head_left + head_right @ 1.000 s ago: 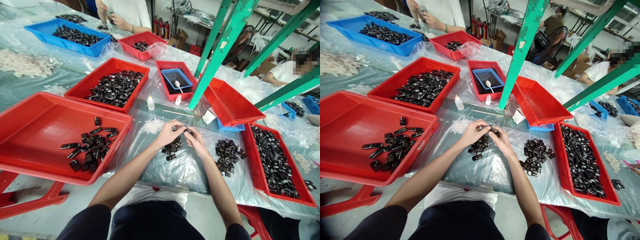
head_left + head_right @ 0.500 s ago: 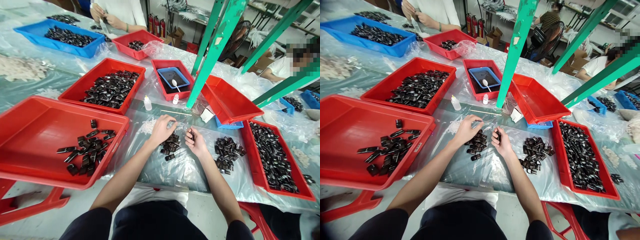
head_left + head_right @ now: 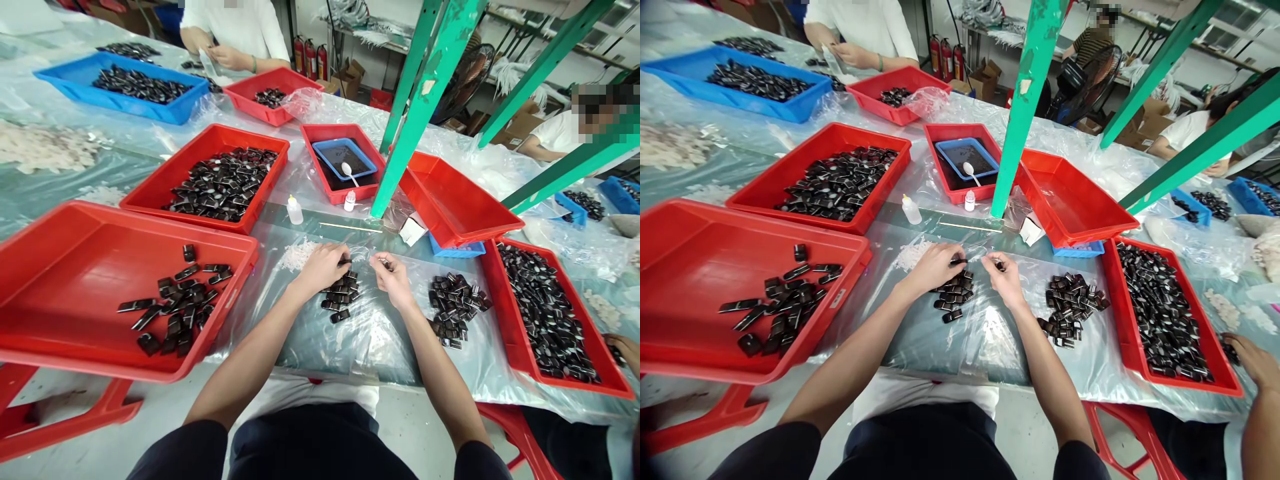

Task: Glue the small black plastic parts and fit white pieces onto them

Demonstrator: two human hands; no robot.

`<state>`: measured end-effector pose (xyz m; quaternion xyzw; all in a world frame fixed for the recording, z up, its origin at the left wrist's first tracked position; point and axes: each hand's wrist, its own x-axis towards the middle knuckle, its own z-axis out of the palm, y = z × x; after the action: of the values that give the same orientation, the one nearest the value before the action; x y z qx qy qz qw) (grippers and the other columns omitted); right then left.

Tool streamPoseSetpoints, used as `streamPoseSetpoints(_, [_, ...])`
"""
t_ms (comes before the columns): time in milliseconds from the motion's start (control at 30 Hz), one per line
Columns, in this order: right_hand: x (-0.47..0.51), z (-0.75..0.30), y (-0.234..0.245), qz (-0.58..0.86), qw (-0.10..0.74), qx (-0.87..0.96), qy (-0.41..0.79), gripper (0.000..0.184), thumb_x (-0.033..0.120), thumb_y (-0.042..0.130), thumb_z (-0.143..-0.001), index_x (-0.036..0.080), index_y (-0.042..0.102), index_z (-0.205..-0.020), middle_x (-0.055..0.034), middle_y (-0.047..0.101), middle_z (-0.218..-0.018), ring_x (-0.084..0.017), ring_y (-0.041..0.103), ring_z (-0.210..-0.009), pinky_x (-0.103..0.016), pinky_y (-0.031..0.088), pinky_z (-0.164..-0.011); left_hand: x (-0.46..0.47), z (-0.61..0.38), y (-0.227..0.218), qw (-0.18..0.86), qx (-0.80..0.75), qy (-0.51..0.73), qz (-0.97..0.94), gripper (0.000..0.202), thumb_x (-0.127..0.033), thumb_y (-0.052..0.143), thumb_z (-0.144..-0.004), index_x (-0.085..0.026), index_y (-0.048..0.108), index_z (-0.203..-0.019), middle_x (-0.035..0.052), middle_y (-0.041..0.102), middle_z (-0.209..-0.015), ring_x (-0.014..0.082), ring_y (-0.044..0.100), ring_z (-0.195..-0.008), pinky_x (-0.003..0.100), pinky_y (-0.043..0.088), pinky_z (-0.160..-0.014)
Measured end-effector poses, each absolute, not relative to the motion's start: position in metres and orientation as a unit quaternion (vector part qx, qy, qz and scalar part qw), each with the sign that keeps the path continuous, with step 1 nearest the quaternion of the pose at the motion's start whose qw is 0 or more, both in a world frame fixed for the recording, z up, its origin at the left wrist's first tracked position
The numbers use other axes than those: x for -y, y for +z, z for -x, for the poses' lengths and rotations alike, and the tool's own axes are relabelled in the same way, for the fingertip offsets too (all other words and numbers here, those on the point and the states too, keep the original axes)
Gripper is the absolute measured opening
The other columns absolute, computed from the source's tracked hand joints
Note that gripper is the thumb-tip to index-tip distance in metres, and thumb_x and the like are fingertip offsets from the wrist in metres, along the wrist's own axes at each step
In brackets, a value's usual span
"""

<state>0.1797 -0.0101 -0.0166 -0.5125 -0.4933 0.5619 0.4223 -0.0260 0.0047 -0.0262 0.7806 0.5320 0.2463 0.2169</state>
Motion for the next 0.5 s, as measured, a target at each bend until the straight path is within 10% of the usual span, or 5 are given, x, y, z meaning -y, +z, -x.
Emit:
streamPoseSetpoints(167, [0.008, -0.18, -0.028, 0.512, 0.394, 0.655, 0.391, 0.039, 0.059, 0.068, -0.087, 0.022, 0.072, -0.098, -0.0031, 0.069, -0.085, -0.018, 0.056, -0.071, -0.032, 0.045, -0.071, -0.001, 0.015, -0.023, 0.266, -0.451, 0.338, -0.782, 0.016, -0.028, 0.063, -0.099, -0.024, 0.074, -0.11, 0.0065, 0.078, -0.114, 0.0266, 0.07, -0.11, 0.041, 0.047, -0.099])
streamPoseSetpoints(500, [-0.002, -0.199, -0.027, 0.494, 0.397, 0.671, 0.385, 0.035, 0.056, 0.069, -0.089, 0.021, 0.071, -0.094, 0.0003, 0.062, -0.077, -0.016, 0.05, -0.066, -0.03, 0.041, -0.068, -0.005, 0.012, -0.031, 0.263, -0.492, 0.415, -0.718, 0.033, -0.036, 0.074, -0.094, -0.022, 0.069, -0.124, 0.0071, 0.075, -0.108, 0.0237, 0.068, -0.102, 0.039, 0.051, -0.096])
